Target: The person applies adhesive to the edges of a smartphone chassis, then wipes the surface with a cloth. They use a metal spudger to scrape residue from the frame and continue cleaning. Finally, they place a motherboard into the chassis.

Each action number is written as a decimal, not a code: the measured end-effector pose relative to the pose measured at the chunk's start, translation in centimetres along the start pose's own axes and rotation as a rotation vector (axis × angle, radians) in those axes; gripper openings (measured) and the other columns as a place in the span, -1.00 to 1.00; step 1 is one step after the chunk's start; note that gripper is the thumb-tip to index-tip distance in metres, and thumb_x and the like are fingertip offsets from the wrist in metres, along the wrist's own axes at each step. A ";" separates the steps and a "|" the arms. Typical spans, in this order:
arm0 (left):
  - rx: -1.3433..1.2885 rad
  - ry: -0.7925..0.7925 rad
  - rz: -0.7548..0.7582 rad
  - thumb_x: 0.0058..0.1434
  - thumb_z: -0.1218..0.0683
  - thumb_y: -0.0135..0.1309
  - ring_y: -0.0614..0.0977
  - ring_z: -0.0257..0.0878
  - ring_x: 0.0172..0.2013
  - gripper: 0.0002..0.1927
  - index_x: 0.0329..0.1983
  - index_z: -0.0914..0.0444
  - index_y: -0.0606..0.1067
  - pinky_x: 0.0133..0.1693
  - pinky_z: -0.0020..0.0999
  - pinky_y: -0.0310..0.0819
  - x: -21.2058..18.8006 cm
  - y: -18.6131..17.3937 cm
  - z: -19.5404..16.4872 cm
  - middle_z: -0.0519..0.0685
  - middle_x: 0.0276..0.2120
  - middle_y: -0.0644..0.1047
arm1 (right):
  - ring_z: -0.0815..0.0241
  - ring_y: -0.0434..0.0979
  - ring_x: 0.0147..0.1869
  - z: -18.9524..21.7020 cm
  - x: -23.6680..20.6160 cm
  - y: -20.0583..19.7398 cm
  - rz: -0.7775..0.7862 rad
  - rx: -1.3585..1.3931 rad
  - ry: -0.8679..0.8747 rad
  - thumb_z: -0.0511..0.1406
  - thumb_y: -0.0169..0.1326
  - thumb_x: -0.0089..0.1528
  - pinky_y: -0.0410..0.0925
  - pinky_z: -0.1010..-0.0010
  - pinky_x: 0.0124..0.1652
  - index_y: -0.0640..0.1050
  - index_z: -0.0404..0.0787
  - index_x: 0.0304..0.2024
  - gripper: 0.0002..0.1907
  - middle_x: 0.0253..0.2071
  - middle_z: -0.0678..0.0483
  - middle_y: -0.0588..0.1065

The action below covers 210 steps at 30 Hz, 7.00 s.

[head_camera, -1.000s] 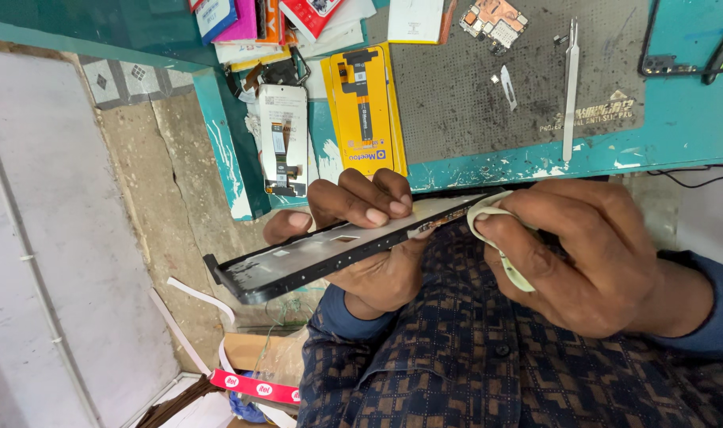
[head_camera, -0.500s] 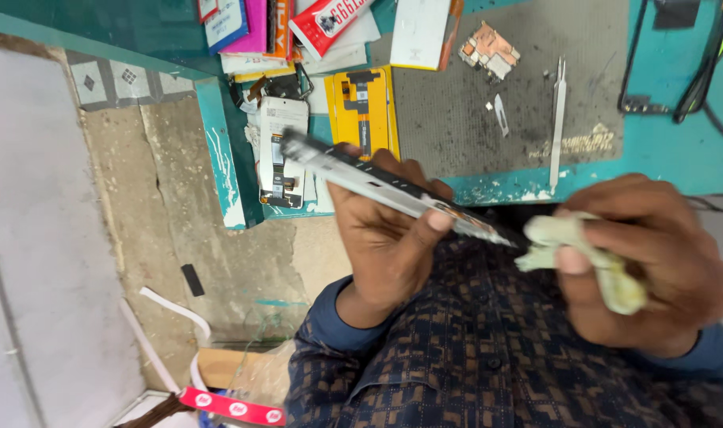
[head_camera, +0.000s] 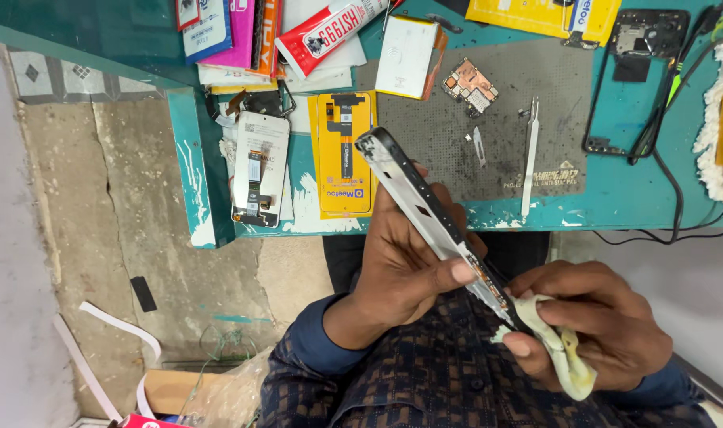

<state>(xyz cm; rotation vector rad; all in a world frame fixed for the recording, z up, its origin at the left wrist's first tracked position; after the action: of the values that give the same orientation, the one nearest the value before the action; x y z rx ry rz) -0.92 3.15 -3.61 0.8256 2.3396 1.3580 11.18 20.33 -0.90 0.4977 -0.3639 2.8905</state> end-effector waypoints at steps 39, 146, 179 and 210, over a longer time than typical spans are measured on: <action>0.184 0.154 -0.373 0.31 0.44 0.14 0.59 -0.17 0.12 -0.11 0.58 0.27 -0.02 0.21 -0.20 0.49 -1.2 -4.6 -2.0 0.08 0.14 0.52 | -0.10 0.45 0.18 -13.4 7.6 -4.2 -0.131 -0.794 -0.116 -0.39 0.11 0.46 0.37 0.18 0.14 0.45 -0.46 0.22 -0.67 0.09 -0.25 0.46; 0.235 0.228 -0.086 0.25 0.44 0.23 0.52 -0.27 -0.15 -0.05 0.51 0.11 -0.03 0.08 -0.19 0.50 -1.9 -0.4 -0.5 -0.02 -0.08 0.36 | 0.04 0.61 0.18 -2.5 0.5 -0.6 0.233 -0.050 -0.282 -0.27 0.22 0.23 0.60 0.07 0.06 0.25 0.06 0.33 -0.34 0.18 0.08 0.50; 0.232 0.269 -0.276 0.25 0.33 0.28 0.45 -0.27 -0.20 -0.08 0.51 0.14 -0.01 -0.07 -0.15 0.38 -2.8 -1.8 -2.4 -0.10 -0.21 0.36 | 0.01 0.66 -0.11 -11.2 1.2 -2.8 0.044 -0.612 0.468 -0.57 0.28 0.12 0.54 0.31 -0.10 0.56 -0.45 0.10 -0.53 -0.10 -0.18 0.55; 0.179 0.261 -0.272 0.26 0.36 0.27 0.47 -0.26 -0.18 -0.12 0.48 0.12 0.04 -0.07 -0.16 0.40 -3.1 -1.3 -2.1 -0.09 -0.18 0.35 | 0.16 0.69 -0.16 -11.5 3.1 -6.3 -0.007 -0.706 0.356 -0.37 0.37 0.37 0.52 0.38 -0.17 0.64 -0.39 -0.11 -0.81 -0.25 -0.12 0.63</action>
<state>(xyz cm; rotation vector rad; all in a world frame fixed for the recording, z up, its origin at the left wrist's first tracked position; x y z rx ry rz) -0.02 -0.78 -3.76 0.3706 2.6859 1.2159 6.19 29.88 -8.96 -0.1303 -1.2271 2.5174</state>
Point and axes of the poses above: each hand's wrist, its own x-axis towards the middle knuckle, its own y-axis out of the palm, z = x × y, the point moved 1 cm from there along x, towards the middle knuckle
